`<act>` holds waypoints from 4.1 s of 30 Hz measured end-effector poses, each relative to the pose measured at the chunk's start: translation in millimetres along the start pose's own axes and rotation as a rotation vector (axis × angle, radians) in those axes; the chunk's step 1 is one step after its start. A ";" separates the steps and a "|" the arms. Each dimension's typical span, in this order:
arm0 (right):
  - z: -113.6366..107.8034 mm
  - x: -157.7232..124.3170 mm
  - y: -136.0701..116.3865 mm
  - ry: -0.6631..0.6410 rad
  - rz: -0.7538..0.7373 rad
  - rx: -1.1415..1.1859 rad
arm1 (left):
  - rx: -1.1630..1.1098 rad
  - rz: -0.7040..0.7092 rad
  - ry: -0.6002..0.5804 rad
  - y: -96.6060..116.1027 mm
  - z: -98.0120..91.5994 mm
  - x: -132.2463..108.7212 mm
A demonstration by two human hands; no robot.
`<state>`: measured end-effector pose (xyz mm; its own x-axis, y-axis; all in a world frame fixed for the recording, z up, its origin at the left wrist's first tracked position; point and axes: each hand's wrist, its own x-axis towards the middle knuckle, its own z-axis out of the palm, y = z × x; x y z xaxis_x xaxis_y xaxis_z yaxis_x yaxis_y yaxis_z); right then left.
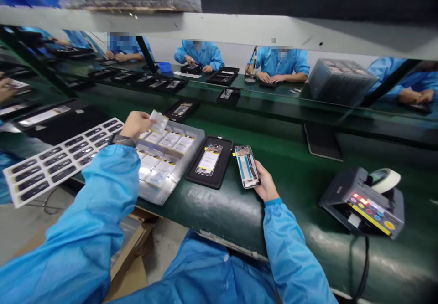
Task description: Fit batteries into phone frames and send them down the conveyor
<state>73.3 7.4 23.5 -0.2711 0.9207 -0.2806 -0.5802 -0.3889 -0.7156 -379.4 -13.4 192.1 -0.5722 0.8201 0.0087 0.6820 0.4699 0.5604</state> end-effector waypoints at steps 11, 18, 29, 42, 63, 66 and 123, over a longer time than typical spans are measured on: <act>-1.2 -5.4 1.1 0.128 -0.222 -0.098 | -0.931 0.033 -0.605 136.4 205.2 -145.1; 1.9 -6.9 0.9 0.215 -0.251 -0.144 | -0.914 0.102 -0.707 144.8 240.3 -161.8; 3.1 -12.3 1.8 0.155 -0.188 -0.147 | -0.559 0.369 -0.352 133.3 241.5 -167.7; 7.3 -16.3 -1.7 0.124 -0.196 -0.107 | -0.327 0.513 -0.150 135.1 236.8 -170.0; 15.0 -27.5 1.4 0.092 -0.358 -0.404 | -0.968 0.149 -0.529 134.1 260.1 -179.5; 13.8 -29.2 -4.4 0.086 -0.366 -0.453 | -0.974 0.184 -0.552 135.3 259.0 -186.6; 13.3 -41.4 -11.2 0.124 -0.456 -0.671 | -0.966 0.148 -0.505 144.7 246.8 -199.1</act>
<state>80.9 -26.7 51.6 -0.0099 0.9959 0.0895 -0.0192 0.0893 -0.9958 -54.3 -28.1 67.0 -0.1113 0.9899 -0.0873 -0.0415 0.0831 0.9957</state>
